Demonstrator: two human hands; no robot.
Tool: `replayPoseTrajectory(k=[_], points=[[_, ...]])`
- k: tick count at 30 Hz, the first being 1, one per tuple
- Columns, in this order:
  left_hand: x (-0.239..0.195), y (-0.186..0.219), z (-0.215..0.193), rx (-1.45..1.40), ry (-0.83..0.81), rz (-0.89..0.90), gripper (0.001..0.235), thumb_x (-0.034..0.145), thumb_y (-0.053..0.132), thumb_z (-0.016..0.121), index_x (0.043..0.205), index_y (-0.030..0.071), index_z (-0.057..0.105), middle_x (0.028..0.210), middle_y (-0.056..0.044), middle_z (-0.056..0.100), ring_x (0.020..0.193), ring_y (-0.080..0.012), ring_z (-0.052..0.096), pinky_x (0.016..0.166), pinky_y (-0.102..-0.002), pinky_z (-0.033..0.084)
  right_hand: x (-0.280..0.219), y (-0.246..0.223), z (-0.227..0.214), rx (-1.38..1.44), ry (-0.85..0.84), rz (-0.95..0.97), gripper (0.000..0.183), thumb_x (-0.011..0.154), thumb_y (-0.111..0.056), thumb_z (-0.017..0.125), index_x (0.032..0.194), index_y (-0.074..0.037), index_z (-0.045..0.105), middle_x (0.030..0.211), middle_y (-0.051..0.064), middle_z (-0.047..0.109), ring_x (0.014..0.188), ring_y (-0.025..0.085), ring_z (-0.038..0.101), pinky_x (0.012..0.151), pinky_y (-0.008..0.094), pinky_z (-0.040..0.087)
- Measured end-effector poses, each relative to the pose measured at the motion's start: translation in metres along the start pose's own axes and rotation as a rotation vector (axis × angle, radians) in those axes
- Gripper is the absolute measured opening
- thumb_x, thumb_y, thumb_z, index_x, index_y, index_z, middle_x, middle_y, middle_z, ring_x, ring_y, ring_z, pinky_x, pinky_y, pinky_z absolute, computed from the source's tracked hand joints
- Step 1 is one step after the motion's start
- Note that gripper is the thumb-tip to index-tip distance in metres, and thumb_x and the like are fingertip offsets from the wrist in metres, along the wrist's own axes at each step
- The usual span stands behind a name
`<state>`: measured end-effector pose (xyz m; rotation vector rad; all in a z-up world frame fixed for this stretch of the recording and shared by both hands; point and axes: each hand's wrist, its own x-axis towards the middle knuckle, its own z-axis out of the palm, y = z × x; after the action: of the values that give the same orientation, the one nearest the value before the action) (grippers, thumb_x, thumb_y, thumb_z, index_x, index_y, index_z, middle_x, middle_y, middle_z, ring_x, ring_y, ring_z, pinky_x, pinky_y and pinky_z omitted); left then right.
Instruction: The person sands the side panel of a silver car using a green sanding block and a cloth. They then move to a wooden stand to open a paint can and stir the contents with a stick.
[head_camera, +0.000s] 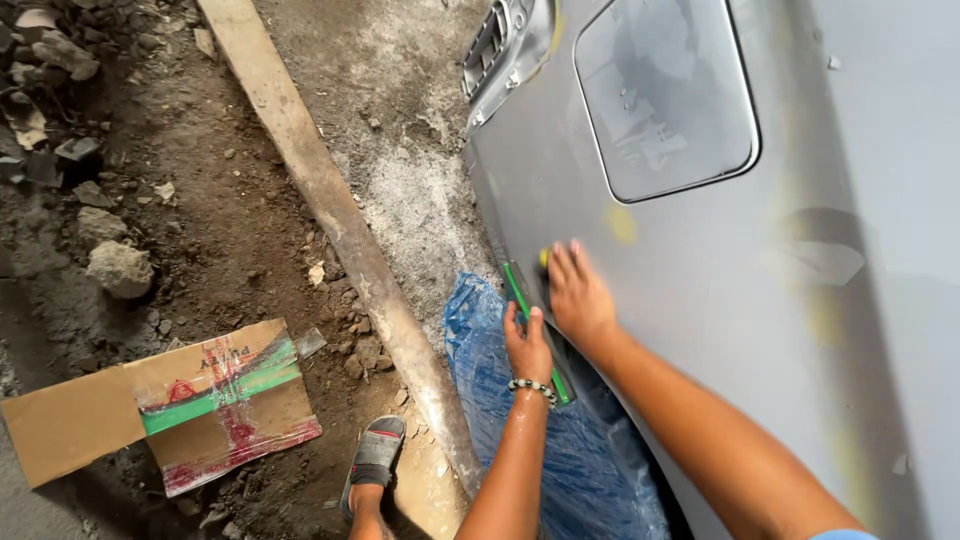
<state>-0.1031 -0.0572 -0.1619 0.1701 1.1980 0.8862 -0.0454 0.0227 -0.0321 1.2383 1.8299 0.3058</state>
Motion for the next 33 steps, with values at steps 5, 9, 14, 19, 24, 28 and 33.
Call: replayPoseTrajectory(k=[5, 9, 14, 19, 24, 28, 33], points=[[-0.007, 0.005, -0.02, 0.041, -0.031, 0.094, 0.063, 0.099, 0.029, 0.066, 0.15, 0.001, 0.042, 0.127, -0.011, 0.065, 0.108, -0.0176, 0.062, 0.095, -0.03, 0.049, -0.08, -0.036, -0.002, 0.328, -0.331, -0.146, 0.038, 0.096, -0.024, 0.048, 0.118, -0.004, 0.072, 0.144, 0.016, 0.055, 0.15, 0.03, 0.033, 0.126, 0.049, 0.011], [-0.027, 0.02, -0.035, -0.018, -0.102, 0.021, 0.077, 0.085, 0.02, 0.072, 0.152, 0.003, 0.037, 0.109, -0.011, 0.064, 0.092, -0.0188, 0.059, 0.081, -0.033, 0.05, -0.113, -0.026, -0.038, 0.951, -0.089, 0.226, 0.038, 0.077, -0.007, 0.064, 0.113, -0.008, 0.074, 0.128, 0.011, 0.065, 0.131, 0.029, 0.052, 0.117, 0.041, 0.032], [-0.039, 0.039, -0.037, 0.131, -0.146, 0.09, 0.074, 0.087, 0.016, 0.071, 0.151, 0.002, 0.038, 0.122, -0.004, 0.057, 0.1, -0.0162, 0.06, 0.086, -0.032, 0.053, -0.143, 0.002, -0.071, 1.46, 0.047, 0.575, 0.039, 0.072, 0.0, 0.069, 0.11, -0.007, 0.073, 0.127, 0.01, 0.067, 0.118, 0.03, 0.064, 0.102, 0.036, 0.05], [-0.068, 0.096, -0.003, 0.171, -0.248, 0.067, 0.063, 0.087, 0.038, 0.079, 0.131, 0.001, 0.053, 0.11, -0.012, 0.062, 0.095, -0.0168, 0.059, 0.084, -0.033, 0.049, -0.182, 0.029, -0.111, 1.474, 0.462, 0.616, 0.045, 0.072, 0.008, 0.064, 0.115, -0.004, 0.071, 0.127, 0.015, 0.067, 0.12, 0.031, 0.066, 0.102, 0.036, 0.05], [-0.067, 0.107, 0.014, 0.323, -0.244, 0.342, 0.06, 0.082, 0.033, 0.084, 0.122, 0.0, 0.053, 0.111, -0.011, 0.06, 0.096, -0.0171, 0.06, 0.085, -0.034, 0.052, -0.191, 0.035, -0.114, 1.373, 0.59, 0.656, 0.043, 0.073, 0.007, 0.068, 0.114, -0.005, 0.071, 0.127, 0.015, 0.067, 0.123, 0.03, 0.065, 0.103, 0.038, 0.05], [-0.065, 0.127, 0.028, 0.228, -0.34, 0.332, 0.062, 0.084, 0.03, 0.079, 0.126, 0.0, 0.045, 0.108, -0.013, 0.063, 0.095, -0.0191, 0.063, 0.084, -0.034, 0.054, -0.187, 0.03, -0.111, 1.313, 0.664, 0.654, 0.047, 0.069, 0.009, 0.067, 0.113, -0.006, 0.072, 0.128, 0.016, 0.067, 0.125, 0.032, 0.063, 0.104, 0.04, 0.05], [-0.062, 0.157, 0.05, 0.18, -0.378, 0.444, 0.064, 0.093, 0.033, 0.073, 0.141, 0.003, 0.043, 0.118, -0.012, 0.061, 0.104, -0.0188, 0.061, 0.092, -0.033, 0.051, -0.177, 0.025, -0.104, 1.229, 0.722, 0.667, 0.048, 0.068, 0.008, 0.069, 0.113, -0.007, 0.072, 0.127, 0.015, 0.067, 0.123, 0.032, 0.065, 0.104, 0.04, 0.052]])
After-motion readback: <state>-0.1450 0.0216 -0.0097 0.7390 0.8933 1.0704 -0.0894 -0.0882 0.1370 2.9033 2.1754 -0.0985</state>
